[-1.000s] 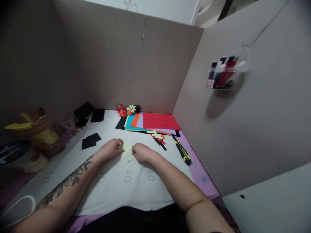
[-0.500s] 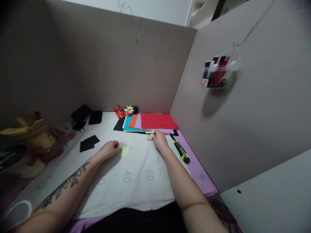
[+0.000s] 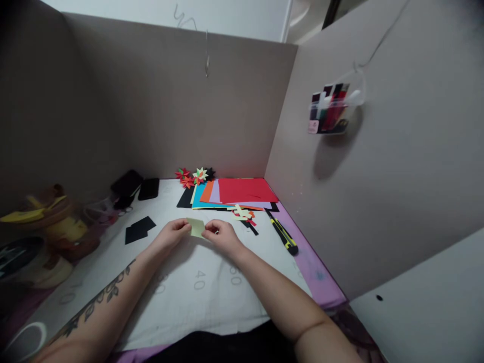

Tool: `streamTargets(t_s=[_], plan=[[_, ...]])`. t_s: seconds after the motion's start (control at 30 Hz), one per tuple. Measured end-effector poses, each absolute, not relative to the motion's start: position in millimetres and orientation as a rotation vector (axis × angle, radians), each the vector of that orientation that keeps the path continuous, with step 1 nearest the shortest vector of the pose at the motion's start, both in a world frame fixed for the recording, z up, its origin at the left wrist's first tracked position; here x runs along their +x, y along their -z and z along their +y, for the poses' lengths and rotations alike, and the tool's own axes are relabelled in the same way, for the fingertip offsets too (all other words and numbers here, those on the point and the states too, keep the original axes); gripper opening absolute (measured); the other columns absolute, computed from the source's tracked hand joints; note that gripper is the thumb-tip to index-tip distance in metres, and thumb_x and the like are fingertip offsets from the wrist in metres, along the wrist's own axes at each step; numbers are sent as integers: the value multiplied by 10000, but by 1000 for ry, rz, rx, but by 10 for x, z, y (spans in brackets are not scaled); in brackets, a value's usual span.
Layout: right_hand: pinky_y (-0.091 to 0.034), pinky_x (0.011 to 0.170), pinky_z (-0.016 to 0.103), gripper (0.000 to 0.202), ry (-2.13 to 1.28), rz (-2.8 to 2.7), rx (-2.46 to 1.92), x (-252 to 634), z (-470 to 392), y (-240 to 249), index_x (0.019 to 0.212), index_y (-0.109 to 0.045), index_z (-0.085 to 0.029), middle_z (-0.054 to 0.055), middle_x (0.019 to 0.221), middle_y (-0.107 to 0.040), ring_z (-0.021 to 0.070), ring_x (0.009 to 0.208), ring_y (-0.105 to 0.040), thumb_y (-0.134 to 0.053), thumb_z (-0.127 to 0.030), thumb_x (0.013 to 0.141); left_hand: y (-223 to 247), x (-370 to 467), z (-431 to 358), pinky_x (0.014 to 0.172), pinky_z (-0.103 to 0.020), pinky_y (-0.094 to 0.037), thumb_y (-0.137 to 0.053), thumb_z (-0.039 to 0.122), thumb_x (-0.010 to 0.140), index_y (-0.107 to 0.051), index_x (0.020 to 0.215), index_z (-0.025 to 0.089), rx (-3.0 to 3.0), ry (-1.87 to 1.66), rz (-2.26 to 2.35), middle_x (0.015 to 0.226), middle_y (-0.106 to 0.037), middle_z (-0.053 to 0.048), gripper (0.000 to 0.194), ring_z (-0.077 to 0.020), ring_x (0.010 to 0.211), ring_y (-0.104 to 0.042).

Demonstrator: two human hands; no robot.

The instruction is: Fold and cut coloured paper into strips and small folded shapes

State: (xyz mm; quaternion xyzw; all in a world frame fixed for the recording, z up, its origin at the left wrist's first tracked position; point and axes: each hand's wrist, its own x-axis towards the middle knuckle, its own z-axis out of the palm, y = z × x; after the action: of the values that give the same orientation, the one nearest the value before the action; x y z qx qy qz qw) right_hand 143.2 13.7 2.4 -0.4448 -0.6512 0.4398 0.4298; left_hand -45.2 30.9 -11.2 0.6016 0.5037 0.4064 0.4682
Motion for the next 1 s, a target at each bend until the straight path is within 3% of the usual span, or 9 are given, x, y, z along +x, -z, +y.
streamTargets(t_s=[0.1,0.27,0.4,0.63,0.77,1.0], plan=[[-334,550,225,164,-1084,-1594,-1118,1439,145,18,610,-525,-174,-51,577,-470,96,554,-413,-611,-295,681,97,-405,287,603,-227,-436,-504,315,749,-504,878,189,1564,-1103,1326,753,-587,7,181,-126,671,-565],[-324,544,225,210,-1015,-1510,-1090,1409,156,89,593,-453,-190,-58,569,-421,97,550,-383,-589,-311,699,19,-308,166,758,-270,-468,-498,276,776,-506,880,203,1775,-1118,1380,921,-616,-21,128,-157,859,-589],[-350,580,228,157,-887,-1576,-1073,1388,135,106,606,-487,-187,-45,601,-469,108,586,-423,-573,-277,701,21,-227,72,900,-326,-427,-535,388,809,-499,1088,207,1785,-976,1262,1224,-537,-82,335,-214,1138,-496],[-352,567,223,145,-1151,-1574,-991,1409,151,153,578,-513,-174,-43,579,-512,102,568,-438,-600,-261,655,75,-216,55,860,-370,-444,-656,379,763,-423,1188,205,1496,-887,761,1133,-582,-92,515,-205,994,-566],[-355,560,223,160,-1208,-1568,-976,1429,161,153,555,-523,-172,-42,557,-524,101,555,-451,-623,-261,642,87,-230,52,928,-384,-406,-701,347,729,-415,1278,249,1489,-893,699,1213,-535,-86,626,-225,1087,-515],[-366,547,219,116,-1272,-1564,-971,1446,155,150,544,-558,-167,-39,542,-552,97,537,-461,-632,-224,613,64,-227,31,954,-388,-374,-688,342,746,-428,1302,259,1544,-846,635,1204,-514,-77,620,-233,1108,-482]])
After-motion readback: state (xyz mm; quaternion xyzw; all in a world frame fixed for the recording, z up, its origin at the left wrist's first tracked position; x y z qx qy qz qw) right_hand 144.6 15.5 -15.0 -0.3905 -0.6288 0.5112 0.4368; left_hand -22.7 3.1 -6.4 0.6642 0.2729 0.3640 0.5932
